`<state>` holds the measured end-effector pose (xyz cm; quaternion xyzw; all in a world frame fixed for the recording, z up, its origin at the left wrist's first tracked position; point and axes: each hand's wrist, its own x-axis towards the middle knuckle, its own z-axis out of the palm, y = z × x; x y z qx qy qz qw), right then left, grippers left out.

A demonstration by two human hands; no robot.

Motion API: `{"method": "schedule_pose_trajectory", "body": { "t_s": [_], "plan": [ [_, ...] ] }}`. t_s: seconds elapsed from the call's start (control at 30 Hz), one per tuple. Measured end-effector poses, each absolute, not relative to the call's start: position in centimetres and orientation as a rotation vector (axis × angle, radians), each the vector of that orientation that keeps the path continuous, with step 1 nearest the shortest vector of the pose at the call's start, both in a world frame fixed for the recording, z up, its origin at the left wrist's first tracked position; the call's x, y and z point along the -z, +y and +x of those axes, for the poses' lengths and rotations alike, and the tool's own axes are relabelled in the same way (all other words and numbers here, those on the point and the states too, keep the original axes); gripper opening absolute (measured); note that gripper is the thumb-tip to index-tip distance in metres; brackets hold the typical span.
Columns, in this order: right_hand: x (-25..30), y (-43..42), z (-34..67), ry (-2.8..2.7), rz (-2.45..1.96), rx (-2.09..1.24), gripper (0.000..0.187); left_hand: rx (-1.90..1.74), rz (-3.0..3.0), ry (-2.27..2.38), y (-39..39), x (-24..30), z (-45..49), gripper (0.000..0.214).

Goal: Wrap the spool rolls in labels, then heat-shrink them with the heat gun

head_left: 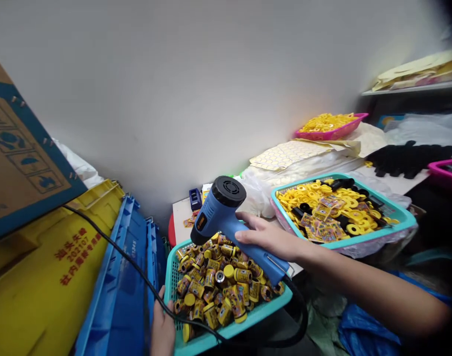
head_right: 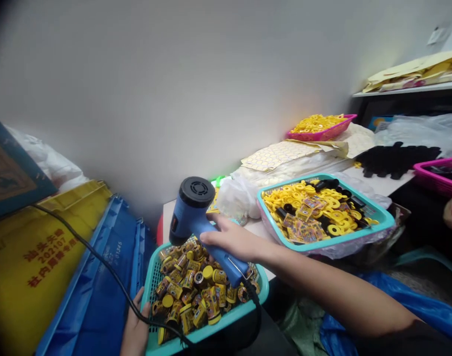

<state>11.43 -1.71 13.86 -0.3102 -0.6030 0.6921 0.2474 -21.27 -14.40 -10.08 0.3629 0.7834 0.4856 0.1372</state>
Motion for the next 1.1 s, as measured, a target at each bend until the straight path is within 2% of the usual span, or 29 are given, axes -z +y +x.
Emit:
{"method": "schedule_pose_trajectory", "body": {
  "t_s": [0.17, 0.37, 0.47, 0.63, 0.83, 1.1],
  "plan": [
    [-14.2, -1.0, 11.5, -1.661, -1.007, -1.864, 0.074, -1.438, 0.929, 2.208, -14.5, 10.2, -21.1, 0.058],
    [-14.3, -2.2, 14.9, -1.625, -1.326, -1.614, 0.084, -1.464, 0.849, 2.160, -14.4, 9.9, -20.6, 0.059],
    [-14.2, -3.2, 16.4, -1.553, -1.371, -1.600, 0.086, -1.467, 0.822, 2.150, -14.4, 9.3, -20.3, 0.060],
    [-13.4, -3.9, 17.0, -1.433, -1.394, -1.632, 0.089, -1.396, 0.816, 2.186, -14.6, 8.4, -19.9, 0.073],
    [-12.7, -3.2, 16.8, -1.333, -1.258, -1.709, 0.084, -1.342, 0.822, 2.225, -14.5, 8.2, -20.0, 0.081],
    [-12.2, -1.9, 16.5, -1.350, -1.094, -1.765, 0.069, -1.352, 0.793, 2.220, -14.5, 9.2, -20.7, 0.075]
  ]
}}
